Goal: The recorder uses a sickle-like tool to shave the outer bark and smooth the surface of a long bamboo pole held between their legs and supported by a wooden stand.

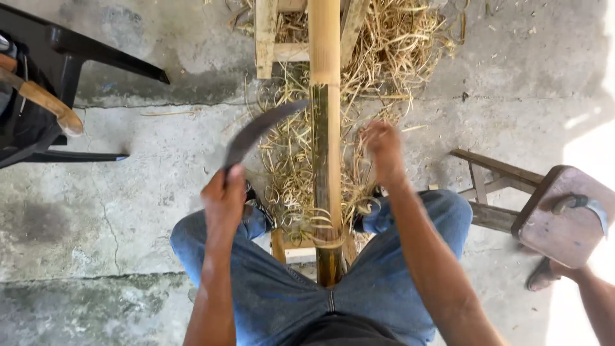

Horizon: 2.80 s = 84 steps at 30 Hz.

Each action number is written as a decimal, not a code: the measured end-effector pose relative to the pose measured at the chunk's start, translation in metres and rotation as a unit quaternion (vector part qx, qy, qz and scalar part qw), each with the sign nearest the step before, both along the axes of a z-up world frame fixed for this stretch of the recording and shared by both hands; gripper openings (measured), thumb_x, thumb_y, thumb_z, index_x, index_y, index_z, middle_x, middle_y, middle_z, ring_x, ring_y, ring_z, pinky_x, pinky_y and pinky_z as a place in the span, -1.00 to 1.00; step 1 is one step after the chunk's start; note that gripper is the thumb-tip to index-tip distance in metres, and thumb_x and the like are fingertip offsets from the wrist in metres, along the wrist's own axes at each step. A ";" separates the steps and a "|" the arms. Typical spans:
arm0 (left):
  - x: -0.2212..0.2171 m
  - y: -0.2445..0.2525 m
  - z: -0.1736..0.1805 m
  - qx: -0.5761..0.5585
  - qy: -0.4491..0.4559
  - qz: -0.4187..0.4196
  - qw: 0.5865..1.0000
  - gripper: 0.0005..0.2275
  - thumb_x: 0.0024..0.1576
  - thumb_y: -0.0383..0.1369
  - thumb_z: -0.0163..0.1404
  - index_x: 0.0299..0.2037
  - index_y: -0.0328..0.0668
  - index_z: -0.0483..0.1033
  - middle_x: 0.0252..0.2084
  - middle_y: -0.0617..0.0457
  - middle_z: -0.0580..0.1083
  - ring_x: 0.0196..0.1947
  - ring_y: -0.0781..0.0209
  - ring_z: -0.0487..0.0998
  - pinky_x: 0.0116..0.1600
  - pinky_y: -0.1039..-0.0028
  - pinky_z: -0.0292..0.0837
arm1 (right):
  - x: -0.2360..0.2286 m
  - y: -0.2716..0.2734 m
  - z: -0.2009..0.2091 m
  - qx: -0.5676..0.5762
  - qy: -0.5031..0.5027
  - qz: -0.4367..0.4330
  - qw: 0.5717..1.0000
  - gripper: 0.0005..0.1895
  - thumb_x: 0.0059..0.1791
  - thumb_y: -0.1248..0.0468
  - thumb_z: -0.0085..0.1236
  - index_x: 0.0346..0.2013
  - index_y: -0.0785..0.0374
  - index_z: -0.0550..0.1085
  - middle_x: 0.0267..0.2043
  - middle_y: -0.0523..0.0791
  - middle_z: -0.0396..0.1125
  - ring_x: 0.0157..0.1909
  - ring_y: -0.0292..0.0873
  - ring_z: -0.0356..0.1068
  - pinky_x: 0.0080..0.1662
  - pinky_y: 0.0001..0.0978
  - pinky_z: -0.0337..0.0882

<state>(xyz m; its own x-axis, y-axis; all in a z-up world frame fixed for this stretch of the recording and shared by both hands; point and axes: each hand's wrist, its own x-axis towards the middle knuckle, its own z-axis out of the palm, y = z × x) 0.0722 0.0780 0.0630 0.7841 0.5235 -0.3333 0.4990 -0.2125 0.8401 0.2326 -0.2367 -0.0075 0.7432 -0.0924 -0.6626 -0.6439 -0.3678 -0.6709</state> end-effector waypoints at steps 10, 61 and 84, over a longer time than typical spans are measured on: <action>0.223 -0.041 -0.119 0.190 -0.033 -0.255 0.948 -0.44 0.25 0.24 -0.26 -0.43 -0.07 0.45 -0.64 0.20 0.30 -0.75 0.43 0.15 -0.69 0.45 0.06 | 0.157 0.031 -0.005 -0.106 -0.213 0.395 0.888 -0.59 0.14 -0.06 0.07 -0.03 0.24 0.44 -0.32 -0.04 0.41 -0.48 -0.21 0.30 -0.42 -0.24 0.41; 0.093 -0.080 -0.100 0.219 -0.102 -0.231 0.943 -0.49 0.29 0.18 -0.25 -0.44 -0.06 0.38 -0.67 0.17 0.26 -0.76 0.35 0.14 -0.70 0.42 0.05 | 0.006 -0.019 -0.034 -0.108 -0.456 0.304 0.829 -0.46 0.21 -0.19 -0.17 -0.07 0.24 0.43 -0.40 -0.17 0.37 -0.56 -0.32 0.12 -0.50 -0.44 0.26; 0.214 -0.057 -0.136 0.246 -0.081 -0.226 0.939 -0.52 0.25 0.20 -0.20 -0.40 0.00 0.42 -0.65 0.27 0.26 -0.71 0.41 0.17 -0.65 0.50 0.09 | 0.126 0.015 -0.027 -0.194 -0.342 0.301 0.869 -0.43 0.06 -0.27 0.00 -0.29 0.22 0.41 -0.51 -0.16 0.35 -0.64 -0.33 0.16 -0.60 -0.42 0.26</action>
